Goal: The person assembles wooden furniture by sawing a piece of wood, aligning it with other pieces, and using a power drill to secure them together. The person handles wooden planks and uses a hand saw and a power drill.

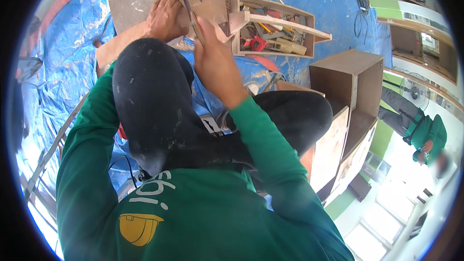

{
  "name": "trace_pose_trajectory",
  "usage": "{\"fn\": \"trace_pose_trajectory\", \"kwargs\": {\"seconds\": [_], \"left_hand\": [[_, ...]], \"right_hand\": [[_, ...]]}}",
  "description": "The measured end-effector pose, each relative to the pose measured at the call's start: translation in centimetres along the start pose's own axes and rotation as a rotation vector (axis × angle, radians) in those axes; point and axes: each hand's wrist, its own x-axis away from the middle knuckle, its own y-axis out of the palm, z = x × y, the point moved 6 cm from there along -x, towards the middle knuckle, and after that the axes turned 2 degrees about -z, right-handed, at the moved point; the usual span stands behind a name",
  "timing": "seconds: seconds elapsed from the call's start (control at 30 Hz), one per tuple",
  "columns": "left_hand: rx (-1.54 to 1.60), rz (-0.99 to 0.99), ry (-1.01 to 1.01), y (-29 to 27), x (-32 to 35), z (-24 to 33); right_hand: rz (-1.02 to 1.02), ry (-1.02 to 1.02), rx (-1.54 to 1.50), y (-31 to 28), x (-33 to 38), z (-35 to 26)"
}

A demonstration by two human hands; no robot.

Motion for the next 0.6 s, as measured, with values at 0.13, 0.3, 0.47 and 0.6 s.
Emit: {"fn": "trace_pose_trajectory", "kwargs": {"seconds": [0.13,0.3,0.47,0.6], "left_hand": [[0.017,0.007,-0.012,0.3,0.3,-0.1],[-0.012,0.005,-0.046,0.8,1.3,-0.5],[-0.023,0.010,-0.003,0.2,0.8,-0.4],[-0.042,0.031,0.007,0.4,0.8,-0.5]], "right_hand": [[0.104,-0.158,0.068,0.2,-2.3,0.7],[-0.018,0.063,-0.005,-3.5,8.3,-3.6],[-0.066,0.153,0.052,-8.3,14.9,-7.6],[-0.031,0.077,0.006,-4.6,9.0,-3.4]]}}
